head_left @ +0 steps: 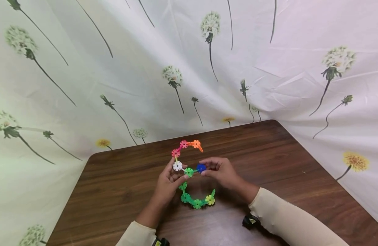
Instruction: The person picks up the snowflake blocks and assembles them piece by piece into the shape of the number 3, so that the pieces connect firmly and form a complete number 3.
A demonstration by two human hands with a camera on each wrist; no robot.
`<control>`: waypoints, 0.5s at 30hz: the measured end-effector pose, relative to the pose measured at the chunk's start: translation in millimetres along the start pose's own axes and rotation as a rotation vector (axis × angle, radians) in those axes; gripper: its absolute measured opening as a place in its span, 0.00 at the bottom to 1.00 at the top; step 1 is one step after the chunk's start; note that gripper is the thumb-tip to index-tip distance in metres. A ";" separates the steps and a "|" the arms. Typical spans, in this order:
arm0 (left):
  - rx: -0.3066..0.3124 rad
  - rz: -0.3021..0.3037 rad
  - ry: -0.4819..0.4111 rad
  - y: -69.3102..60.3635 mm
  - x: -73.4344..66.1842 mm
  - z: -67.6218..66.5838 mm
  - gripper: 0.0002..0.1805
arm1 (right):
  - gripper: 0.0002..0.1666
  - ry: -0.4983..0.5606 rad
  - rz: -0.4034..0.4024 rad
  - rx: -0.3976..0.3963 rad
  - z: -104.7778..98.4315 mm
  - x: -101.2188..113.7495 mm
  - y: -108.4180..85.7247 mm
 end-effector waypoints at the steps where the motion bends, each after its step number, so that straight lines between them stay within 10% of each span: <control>1: 0.020 -0.008 0.004 1.9 1.4 -1.0 0.54 | 0.21 0.003 0.000 0.001 -1.4 -1.4 1.5; 15: 0.043 -0.110 0.095 23.0 15.2 -2.1 0.52 | 0.19 0.004 0.084 -0.015 -16.9 -24.7 18.4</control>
Point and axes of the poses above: each hand's wrist, its own y-axis towards the middle knuckle, its own z-axis out of the palm, x = y × z, the point moved 2 cm from there along y, towards the middle knuckle, and after that the axes turned 9 degrees about y, right-handed, at the moved point
